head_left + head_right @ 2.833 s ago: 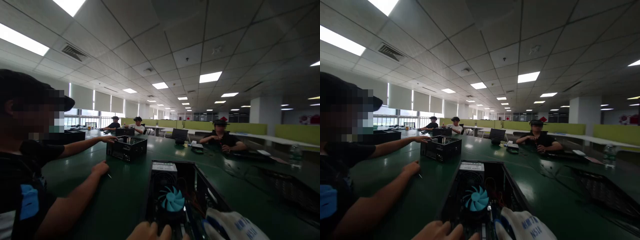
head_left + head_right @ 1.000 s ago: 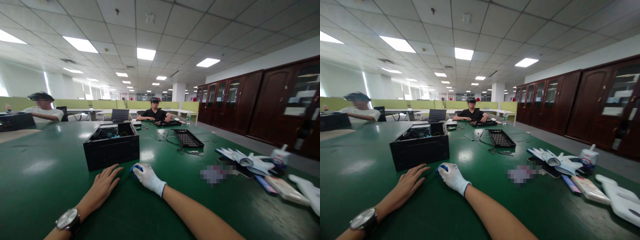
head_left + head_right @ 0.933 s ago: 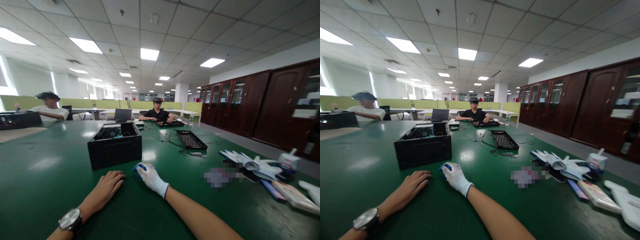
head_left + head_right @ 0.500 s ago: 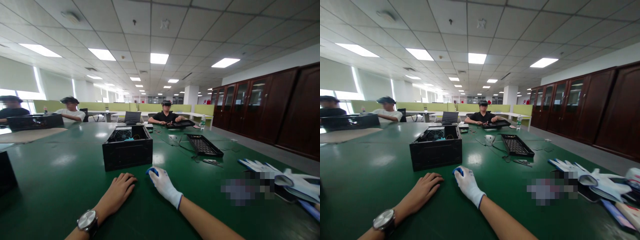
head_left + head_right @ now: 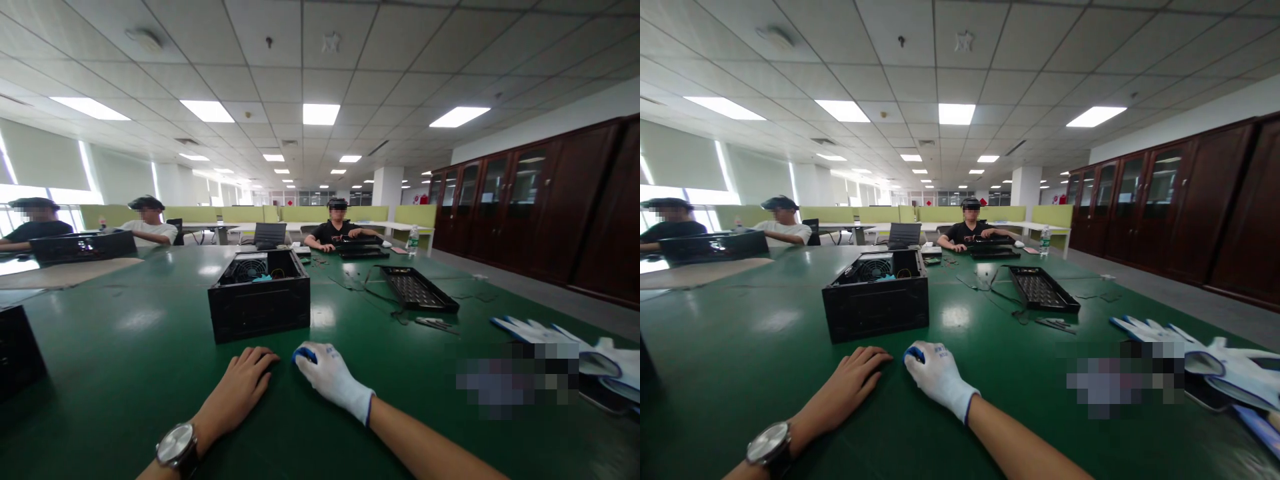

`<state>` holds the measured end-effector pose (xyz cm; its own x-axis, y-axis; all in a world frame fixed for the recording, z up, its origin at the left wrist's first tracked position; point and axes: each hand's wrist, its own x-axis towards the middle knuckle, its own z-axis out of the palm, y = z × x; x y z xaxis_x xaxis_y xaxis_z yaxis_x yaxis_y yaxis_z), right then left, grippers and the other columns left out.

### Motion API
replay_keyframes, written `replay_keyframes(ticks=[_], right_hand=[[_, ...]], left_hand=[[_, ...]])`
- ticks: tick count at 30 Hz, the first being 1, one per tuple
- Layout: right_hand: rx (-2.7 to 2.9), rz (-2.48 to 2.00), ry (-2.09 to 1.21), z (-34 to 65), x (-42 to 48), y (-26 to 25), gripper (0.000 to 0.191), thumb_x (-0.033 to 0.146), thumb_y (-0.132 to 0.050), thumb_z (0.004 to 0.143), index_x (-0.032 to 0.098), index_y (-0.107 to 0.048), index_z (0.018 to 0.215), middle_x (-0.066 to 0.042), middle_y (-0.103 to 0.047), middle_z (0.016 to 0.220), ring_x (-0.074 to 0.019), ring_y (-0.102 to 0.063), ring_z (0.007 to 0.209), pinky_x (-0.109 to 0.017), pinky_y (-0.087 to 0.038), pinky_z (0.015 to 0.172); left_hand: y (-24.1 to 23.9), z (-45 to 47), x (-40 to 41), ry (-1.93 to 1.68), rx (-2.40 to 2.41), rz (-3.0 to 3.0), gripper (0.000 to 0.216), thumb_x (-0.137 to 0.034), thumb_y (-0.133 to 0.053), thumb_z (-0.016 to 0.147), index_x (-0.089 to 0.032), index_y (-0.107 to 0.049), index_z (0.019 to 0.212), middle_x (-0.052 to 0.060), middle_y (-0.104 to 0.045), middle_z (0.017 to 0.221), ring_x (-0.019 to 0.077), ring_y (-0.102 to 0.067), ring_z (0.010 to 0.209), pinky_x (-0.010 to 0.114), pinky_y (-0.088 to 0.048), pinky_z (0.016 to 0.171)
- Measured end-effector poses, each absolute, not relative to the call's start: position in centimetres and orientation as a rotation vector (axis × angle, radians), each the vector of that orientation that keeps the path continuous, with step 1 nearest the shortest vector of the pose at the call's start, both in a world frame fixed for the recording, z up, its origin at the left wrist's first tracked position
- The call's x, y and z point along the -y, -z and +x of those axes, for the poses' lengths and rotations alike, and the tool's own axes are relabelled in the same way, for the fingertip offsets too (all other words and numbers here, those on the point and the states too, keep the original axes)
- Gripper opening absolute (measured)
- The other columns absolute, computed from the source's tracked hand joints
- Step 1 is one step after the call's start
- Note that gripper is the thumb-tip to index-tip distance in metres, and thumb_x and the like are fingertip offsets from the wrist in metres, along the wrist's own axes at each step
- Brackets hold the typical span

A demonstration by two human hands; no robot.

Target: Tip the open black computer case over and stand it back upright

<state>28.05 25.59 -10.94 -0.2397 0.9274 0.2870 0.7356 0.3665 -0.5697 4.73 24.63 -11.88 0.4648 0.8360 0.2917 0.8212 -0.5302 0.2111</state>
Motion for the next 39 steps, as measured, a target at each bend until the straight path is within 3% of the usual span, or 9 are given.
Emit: replay_keyframes(ticks=[9, 22, 30, 39], right_hand=[[2.102, -1.33, -0.374, 28.1, -25.74, 11.18, 0.033, 0.047, -0.047, 0.097, 0.024, -0.07, 0.103, -0.006, -0.07, 0.099, -0.0239, -0.062, 0.09, -0.035, -0.043, 0.084], [2.131, -1.29, -0.365, 28.11, -25.98, 11.53, 0.036, 0.047, -0.045, 0.096, 0.022, -0.07, 0.104, -0.009, -0.071, 0.103, -0.026, -0.063, 0.093, -0.037, -0.044, 0.085], [2.098, -1.274, -0.411, 28.25, -26.0, 11.45, 0.033, 0.047, -0.048, 0.095, 0.024, -0.07, 0.101, -0.005, -0.071, 0.095, -0.022, -0.063, 0.084, -0.032, -0.044, 0.076], [2.095, -1.325, -0.407, 28.21, -25.75, 10.98, 0.03, 0.044, -0.049, 0.095, 0.023, -0.071, 0.103, -0.007, -0.07, 0.102, -0.0249, -0.062, 0.095, -0.036, -0.042, 0.089]], left_hand=[[12.35, 4.48, -24.95, -0.592, -1.467, 2.709, 0.038, -0.035, -0.038, 0.103, -0.035, -0.054, 0.137, 0.005, -0.052, 0.137, 0.0253, -0.048, 0.123, 0.047, -0.041, 0.101], [12.22, 4.52, -24.94, -0.596, -1.457, 2.707, 0.038, -0.033, -0.04, 0.103, -0.036, -0.054, 0.138, 0.003, -0.053, 0.136, 0.0247, -0.047, 0.124, 0.047, -0.041, 0.102], [12.18, 4.5, -24.92, -0.594, -1.456, 2.695, 0.039, -0.034, -0.039, 0.103, -0.034, -0.052, 0.14, 0.006, -0.053, 0.137, 0.0255, -0.048, 0.123, 0.048, -0.041, 0.102], [11.61, 4.72, -24.49, -0.585, -1.459, 2.692, 0.036, -0.034, -0.04, 0.102, -0.032, -0.058, 0.134, 0.006, -0.053, 0.137, 0.0266, -0.048, 0.124, 0.049, -0.04, 0.104]])
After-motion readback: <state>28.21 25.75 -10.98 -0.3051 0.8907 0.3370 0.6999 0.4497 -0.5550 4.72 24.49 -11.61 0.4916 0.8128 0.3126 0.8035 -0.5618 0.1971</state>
